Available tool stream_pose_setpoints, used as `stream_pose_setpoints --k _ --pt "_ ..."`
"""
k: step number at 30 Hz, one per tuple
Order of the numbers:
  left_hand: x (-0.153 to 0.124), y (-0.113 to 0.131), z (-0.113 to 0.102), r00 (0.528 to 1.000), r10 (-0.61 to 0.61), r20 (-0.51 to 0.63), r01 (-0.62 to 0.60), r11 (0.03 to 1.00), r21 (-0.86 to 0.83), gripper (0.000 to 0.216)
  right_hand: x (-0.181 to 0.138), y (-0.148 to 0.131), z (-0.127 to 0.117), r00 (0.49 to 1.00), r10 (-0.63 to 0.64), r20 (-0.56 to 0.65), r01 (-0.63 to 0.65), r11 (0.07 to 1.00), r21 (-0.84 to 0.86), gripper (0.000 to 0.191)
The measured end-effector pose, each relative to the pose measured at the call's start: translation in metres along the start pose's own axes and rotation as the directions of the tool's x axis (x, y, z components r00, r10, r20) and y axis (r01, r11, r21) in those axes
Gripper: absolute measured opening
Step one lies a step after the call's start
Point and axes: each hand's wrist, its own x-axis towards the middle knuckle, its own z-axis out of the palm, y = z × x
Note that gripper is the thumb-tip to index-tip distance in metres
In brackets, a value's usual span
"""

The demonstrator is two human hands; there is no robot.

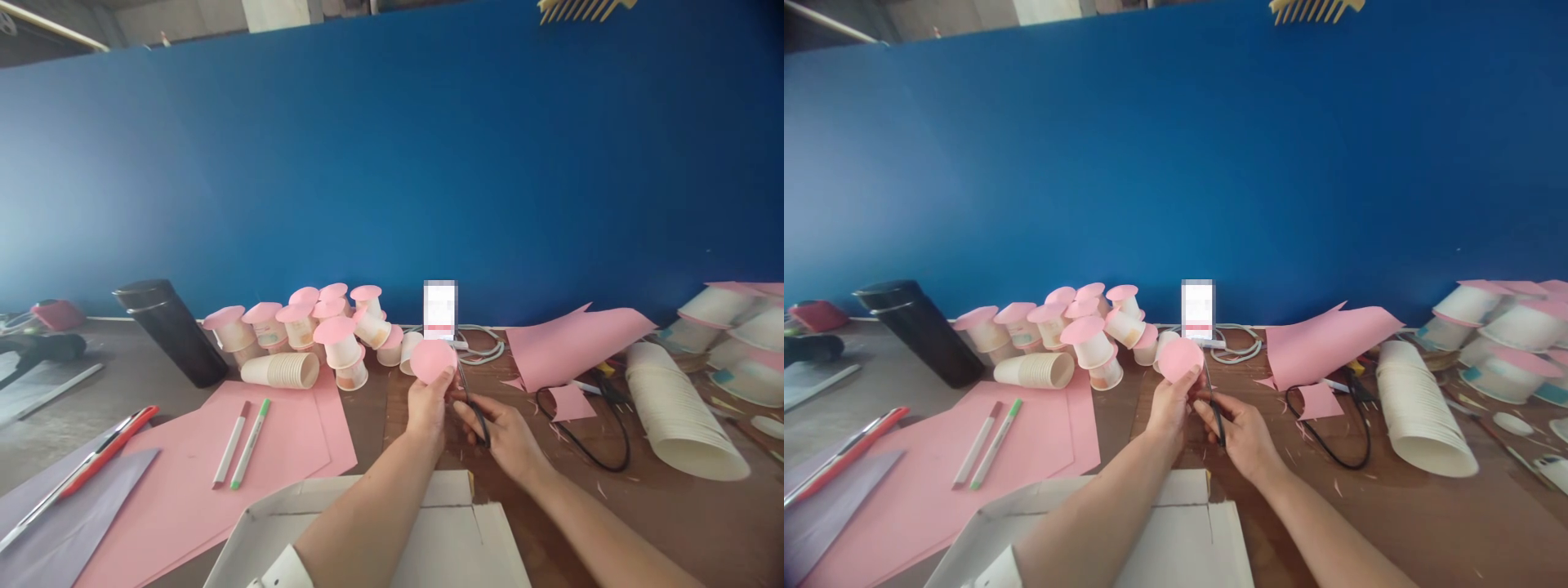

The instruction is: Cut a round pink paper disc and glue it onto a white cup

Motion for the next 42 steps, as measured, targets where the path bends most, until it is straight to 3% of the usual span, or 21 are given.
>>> stream_pose_setpoints --k 42 --pt "-0.006 0.0051 0.0029 1.0 -0.015 0.005 0.015 0.996 0.084 0.027 0.0007 -0.0024 -0.004 1.0 -0.002 -0.017 0.002 1.0 0.008 0.036"
